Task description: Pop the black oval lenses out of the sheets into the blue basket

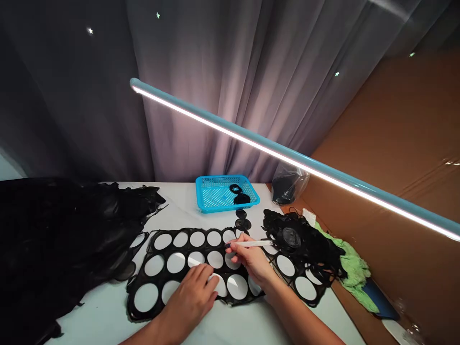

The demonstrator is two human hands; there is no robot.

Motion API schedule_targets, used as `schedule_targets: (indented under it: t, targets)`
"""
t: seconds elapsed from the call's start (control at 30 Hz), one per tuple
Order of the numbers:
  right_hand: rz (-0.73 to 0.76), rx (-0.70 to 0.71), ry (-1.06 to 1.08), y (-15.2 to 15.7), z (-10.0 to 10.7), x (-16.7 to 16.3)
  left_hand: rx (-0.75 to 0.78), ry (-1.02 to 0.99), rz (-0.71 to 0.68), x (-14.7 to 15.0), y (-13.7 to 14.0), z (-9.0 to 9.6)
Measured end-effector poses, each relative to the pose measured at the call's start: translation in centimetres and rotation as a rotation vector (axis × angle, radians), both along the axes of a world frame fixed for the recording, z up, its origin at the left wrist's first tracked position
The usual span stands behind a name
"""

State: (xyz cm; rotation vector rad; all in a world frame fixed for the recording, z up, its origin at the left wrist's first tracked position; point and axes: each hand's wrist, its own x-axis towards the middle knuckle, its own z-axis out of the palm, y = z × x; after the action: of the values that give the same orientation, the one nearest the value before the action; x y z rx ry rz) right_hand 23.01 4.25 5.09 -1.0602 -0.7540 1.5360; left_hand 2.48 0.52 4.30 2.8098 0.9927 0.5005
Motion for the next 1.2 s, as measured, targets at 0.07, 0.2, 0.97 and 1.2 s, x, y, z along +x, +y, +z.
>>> schedule_targets:
  t: [0.07, 0.2, 0.97, 1.2]
  targets:
    - [0.075, -0.032, 0.009, -0.2, -0.7, -0.9, -0.024, 0.016, -0.005, -2.4, -0.3, -0.7]
    - [0.157, 0.044, -0.129, -0.4, -1.9, -1.8, -0.077, 0.042, -0.074, -4.5, -1.9, -0.7]
    - [0.349, 0.453, -0.755, -1.9, -2.3, -1.9, 0.036, 0.067, 0.005, -3.8, 0.1, -2.3]
    - [0.345, 0.445, -0.753, -1.8, -2.4, -1.6, 0.015, 0.045, -0.001, -3.8, 0.2, -2.5]
